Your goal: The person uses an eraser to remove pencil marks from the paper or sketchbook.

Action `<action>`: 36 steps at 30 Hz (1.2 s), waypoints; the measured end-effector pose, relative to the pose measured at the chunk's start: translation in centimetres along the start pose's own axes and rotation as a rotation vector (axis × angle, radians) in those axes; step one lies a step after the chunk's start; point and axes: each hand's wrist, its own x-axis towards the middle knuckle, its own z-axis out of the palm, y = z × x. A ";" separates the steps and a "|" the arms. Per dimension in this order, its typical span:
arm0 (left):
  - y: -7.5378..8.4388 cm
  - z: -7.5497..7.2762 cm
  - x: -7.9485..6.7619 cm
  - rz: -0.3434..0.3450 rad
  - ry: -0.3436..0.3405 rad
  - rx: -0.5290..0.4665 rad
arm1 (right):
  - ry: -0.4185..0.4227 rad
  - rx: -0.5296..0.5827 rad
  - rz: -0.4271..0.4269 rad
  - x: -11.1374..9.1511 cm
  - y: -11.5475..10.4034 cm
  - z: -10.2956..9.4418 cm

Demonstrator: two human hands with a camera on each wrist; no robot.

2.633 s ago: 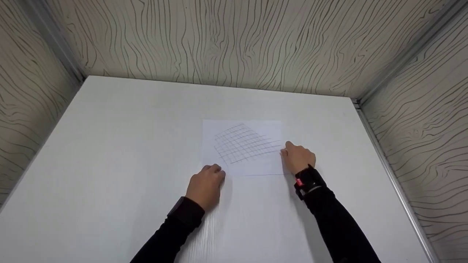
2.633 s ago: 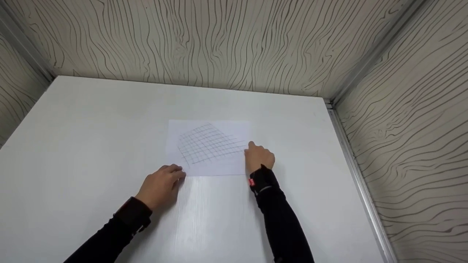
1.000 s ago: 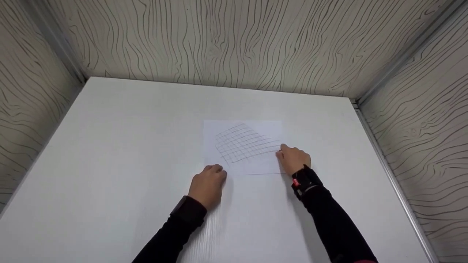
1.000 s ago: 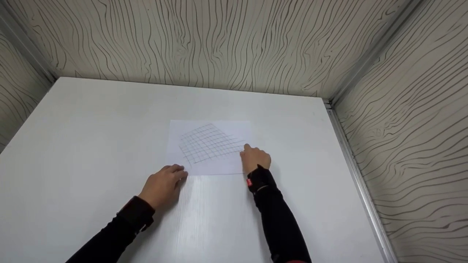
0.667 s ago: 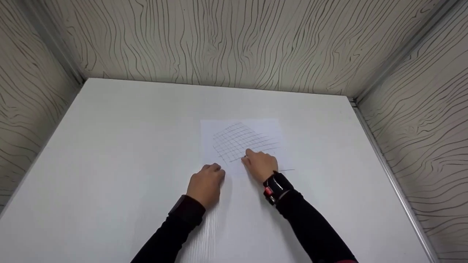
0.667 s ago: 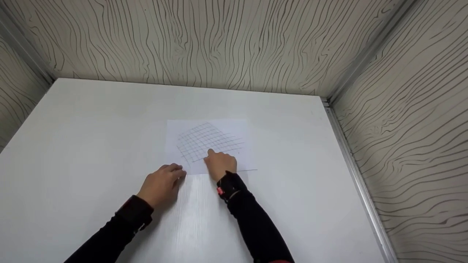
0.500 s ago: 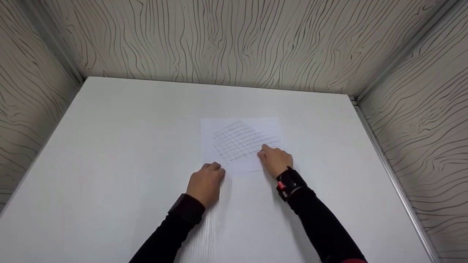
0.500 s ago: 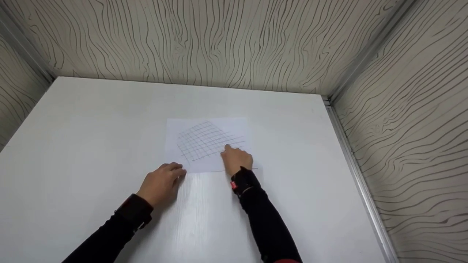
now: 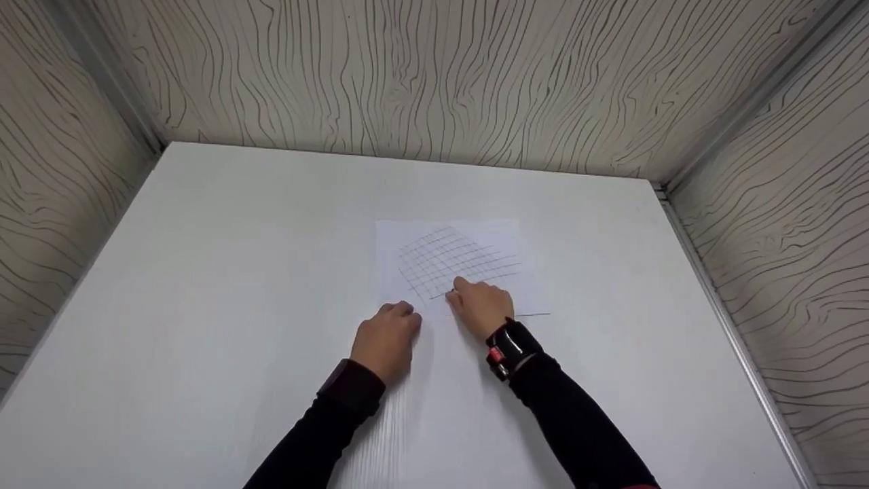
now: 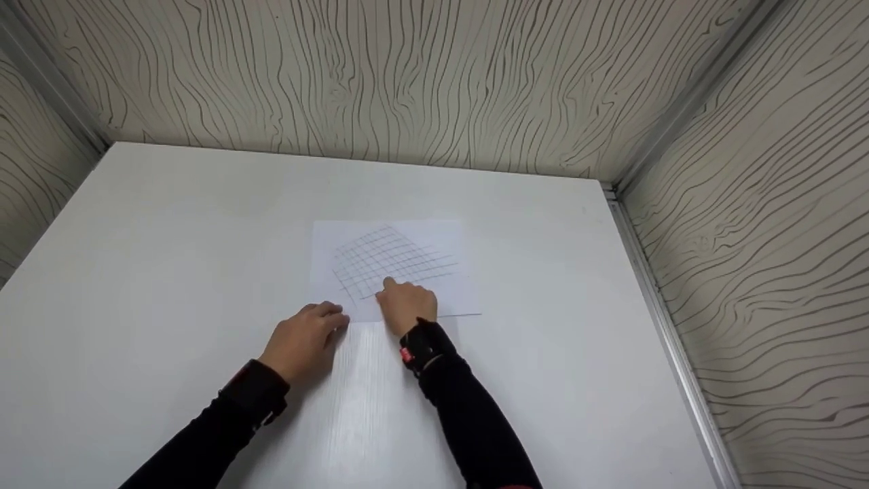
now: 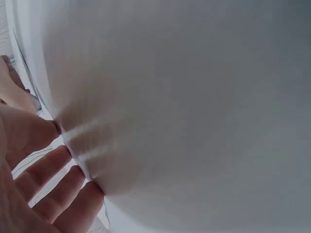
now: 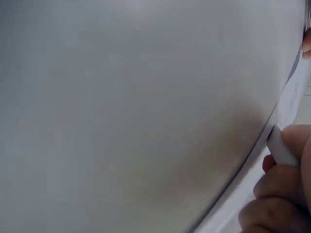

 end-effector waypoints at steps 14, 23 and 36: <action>0.3 0.1 -0.5 -0.001 0.015 -0.019 | 0.009 0.017 0.162 0.2 3.2 -1.9; 1.1 -0.2 -0.2 0.030 -0.057 -0.007 | -0.043 0.046 0.002 0.3 -1.2 -1.4; -0.6 -0.5 -0.4 0.063 0.005 0.018 | -0.043 -0.016 -0.132 0.1 -3.5 0.2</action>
